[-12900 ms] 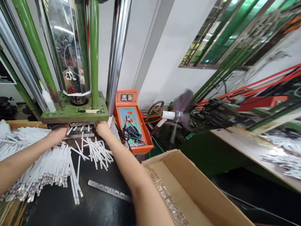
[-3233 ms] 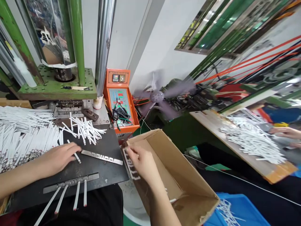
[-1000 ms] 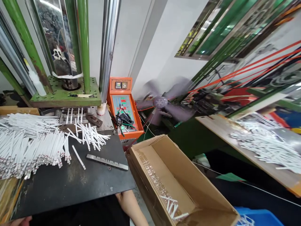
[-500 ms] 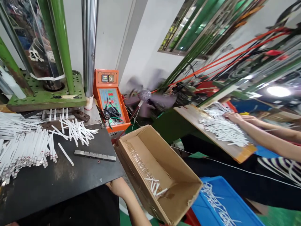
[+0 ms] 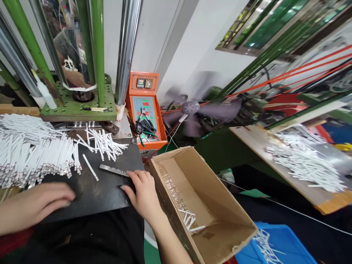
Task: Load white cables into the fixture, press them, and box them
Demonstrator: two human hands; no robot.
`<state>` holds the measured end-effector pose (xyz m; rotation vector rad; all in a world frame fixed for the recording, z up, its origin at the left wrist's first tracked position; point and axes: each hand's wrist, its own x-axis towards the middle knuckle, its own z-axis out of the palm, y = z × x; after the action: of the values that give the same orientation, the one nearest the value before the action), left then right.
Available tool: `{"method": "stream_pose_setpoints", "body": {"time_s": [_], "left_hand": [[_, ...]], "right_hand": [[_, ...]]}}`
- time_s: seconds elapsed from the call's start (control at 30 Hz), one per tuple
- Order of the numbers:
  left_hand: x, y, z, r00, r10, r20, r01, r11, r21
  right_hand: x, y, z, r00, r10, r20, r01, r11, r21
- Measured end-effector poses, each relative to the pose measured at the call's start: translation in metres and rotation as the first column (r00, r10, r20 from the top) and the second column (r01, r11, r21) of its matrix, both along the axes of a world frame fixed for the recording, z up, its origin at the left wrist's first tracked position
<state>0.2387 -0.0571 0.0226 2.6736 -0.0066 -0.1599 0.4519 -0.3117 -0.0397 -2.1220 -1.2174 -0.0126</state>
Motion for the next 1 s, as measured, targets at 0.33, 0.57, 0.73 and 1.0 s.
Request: {"method": "stream_pose_setpoints", "body": {"time_s": [0.33, 0.57, 0.73, 1.0], "left_hand": [[0.1, -0.041, -0.014, 0.979, -0.169, 0.115, 0.119, 0.928, 0.353], [0.016, -0.004, -0.02, 0.988, -0.065, 0.139, 0.032, 0.974, 0.224], [0.052, 0.032, -0.007, 0.995, -0.074, 0.066, 0.048, 0.942, 0.331], [0.105, 0.05, -0.014, 0.939, -0.344, -0.013, 0.325, 0.872, 0.366]], "right_hand": [[-0.004, 0.01, -0.018, 0.99, 0.105, 0.099, -0.111, 0.992, 0.059], [-0.018, 0.064, 0.016, 0.892, 0.45, -0.035, -0.451, 0.882, -0.137], [-0.014, 0.118, 0.029, 0.938, 0.319, -0.138, -0.347, 0.833, -0.431], [0.004, 0.049, 0.035, 0.94, 0.102, -0.325, -0.174, 0.964, -0.2]]}}
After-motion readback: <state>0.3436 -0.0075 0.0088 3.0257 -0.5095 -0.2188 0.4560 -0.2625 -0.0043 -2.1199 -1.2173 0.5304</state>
